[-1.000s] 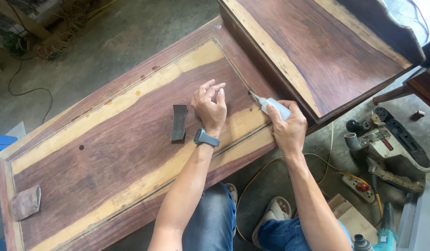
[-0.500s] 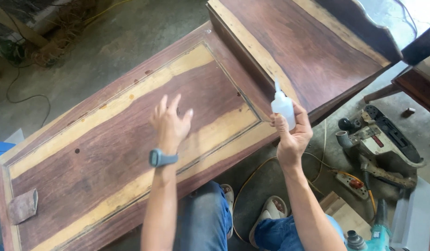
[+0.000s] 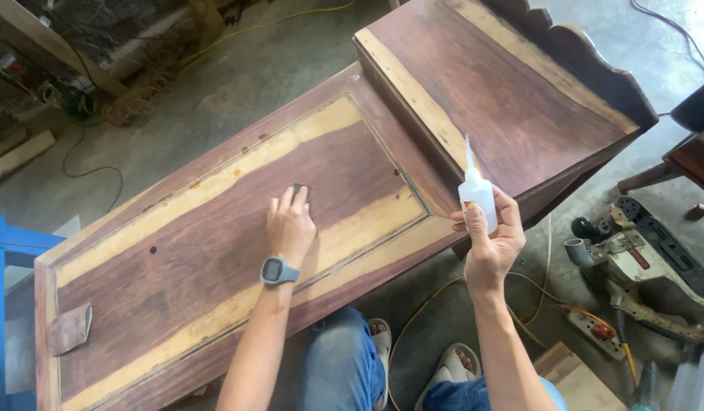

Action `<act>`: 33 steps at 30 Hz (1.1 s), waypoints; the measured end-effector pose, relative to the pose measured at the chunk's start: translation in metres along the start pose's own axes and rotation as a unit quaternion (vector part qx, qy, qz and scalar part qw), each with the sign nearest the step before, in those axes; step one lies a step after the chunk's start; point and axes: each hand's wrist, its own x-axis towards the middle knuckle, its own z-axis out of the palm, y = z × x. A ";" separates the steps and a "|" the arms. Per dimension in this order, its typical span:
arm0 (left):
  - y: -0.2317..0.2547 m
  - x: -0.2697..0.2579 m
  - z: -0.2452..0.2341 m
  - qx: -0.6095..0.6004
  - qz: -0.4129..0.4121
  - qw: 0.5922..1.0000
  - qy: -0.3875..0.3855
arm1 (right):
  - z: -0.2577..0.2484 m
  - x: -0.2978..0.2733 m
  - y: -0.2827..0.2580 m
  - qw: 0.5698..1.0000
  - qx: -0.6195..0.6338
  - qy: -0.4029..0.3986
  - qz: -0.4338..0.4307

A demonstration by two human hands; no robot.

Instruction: The person applies glue from a white bottle into the seams of a wooden surface and spreads it with a small metal scraper. The person then uses a sanding block to rub the glued areas.

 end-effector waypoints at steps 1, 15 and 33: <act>0.002 0.009 0.009 0.002 0.001 1.000 0.001 | -0.001 0.001 0.003 1.000 0.002 0.001 0.000; 0.018 0.093 0.098 -0.100 0.214 0.972 -0.014 | -0.010 0.009 0.012 1.000 -0.004 -0.011 0.024; 0.083 0.127 -0.004 0.043 0.150 0.959 -0.236 | -0.012 0.010 0.011 0.999 -0.004 -0.025 0.032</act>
